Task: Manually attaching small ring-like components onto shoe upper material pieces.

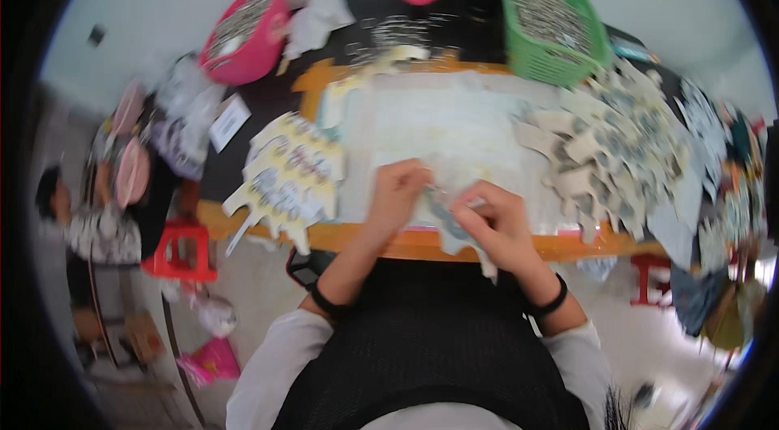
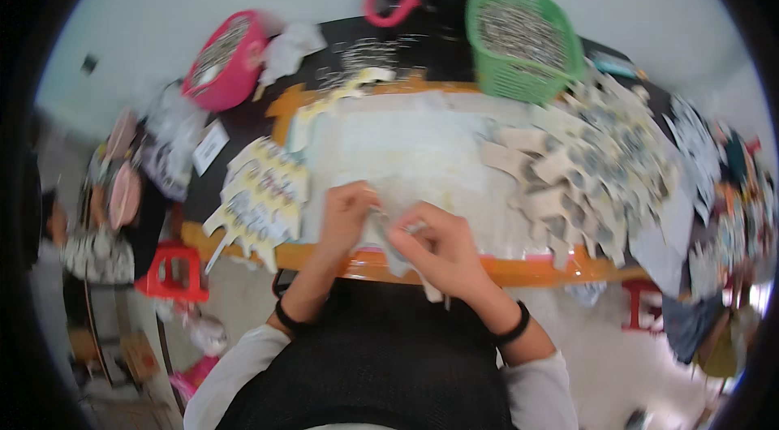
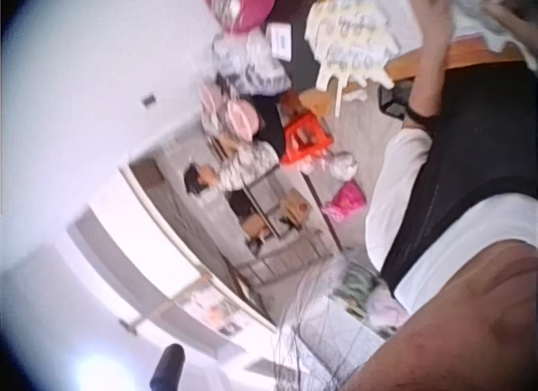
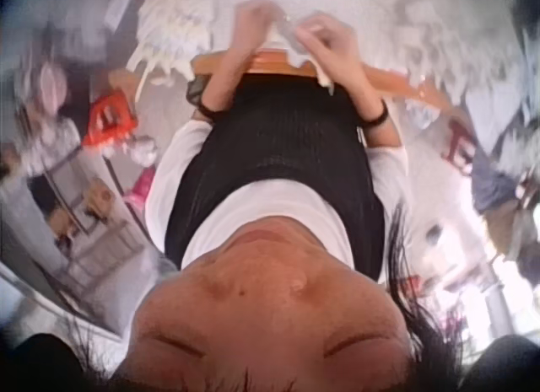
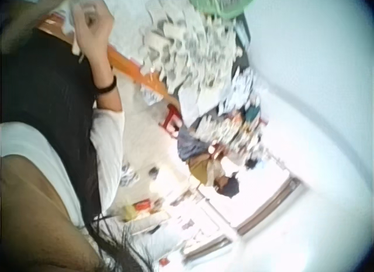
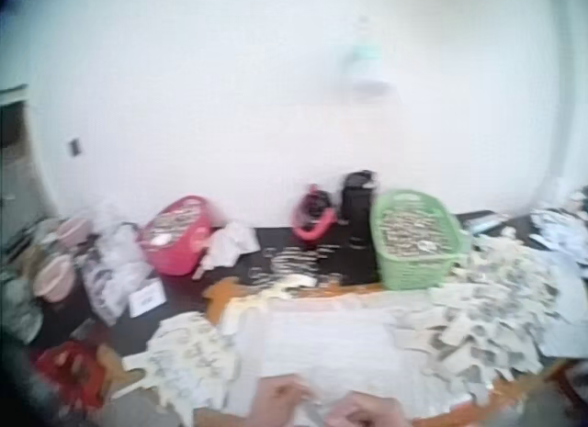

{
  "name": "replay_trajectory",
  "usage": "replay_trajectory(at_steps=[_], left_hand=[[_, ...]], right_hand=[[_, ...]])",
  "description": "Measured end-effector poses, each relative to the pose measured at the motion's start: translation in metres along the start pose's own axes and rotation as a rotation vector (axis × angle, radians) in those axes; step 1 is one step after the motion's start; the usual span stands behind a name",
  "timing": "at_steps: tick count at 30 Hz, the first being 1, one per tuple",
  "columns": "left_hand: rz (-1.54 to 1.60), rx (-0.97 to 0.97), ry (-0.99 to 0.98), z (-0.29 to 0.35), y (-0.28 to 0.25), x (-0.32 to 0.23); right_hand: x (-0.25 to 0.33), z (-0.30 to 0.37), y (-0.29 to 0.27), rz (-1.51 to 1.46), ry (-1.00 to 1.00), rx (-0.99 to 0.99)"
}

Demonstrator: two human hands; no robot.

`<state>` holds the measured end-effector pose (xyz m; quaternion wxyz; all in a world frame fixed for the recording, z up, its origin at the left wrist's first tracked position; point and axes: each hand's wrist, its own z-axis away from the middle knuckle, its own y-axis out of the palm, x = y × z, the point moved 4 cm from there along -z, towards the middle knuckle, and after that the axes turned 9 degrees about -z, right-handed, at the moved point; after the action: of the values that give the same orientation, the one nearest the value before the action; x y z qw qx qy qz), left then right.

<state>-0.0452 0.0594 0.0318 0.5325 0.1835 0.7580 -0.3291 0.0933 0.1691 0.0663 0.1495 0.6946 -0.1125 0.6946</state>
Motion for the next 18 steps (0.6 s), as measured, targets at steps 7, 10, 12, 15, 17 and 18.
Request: replay_trajectory(at_steps=[7, 10, 12, 15, 17, 18], left_hand=[[-0.031, 0.034, 0.001, 0.023, 0.003, -0.019], [-0.296, -0.114, 0.253, 0.048, -0.017, -0.031], [-0.371, -0.233, 0.251, 0.061, -0.031, -0.022], [-0.545, -0.432, 0.235, 0.077, -0.070, -0.012], [-0.644, -0.591, 0.064, 0.090, -0.112, 0.006], [-0.753, -0.633, 0.013, 0.098, -0.137, 0.014]], right_hand=[[0.078, 0.033, -0.062, 0.657, -0.575, -0.086], [0.097, 0.025, -0.130, 0.807, -0.484, -0.160], [0.094, 0.018, -0.178, 1.026, -0.287, -0.221], [0.075, 0.014, -0.224, 1.361, -0.414, -0.332], [0.073, 0.014, -0.216, 1.423, -0.517, -0.412], [0.070, 0.012, -0.202, 1.259, -0.425, -0.408]])
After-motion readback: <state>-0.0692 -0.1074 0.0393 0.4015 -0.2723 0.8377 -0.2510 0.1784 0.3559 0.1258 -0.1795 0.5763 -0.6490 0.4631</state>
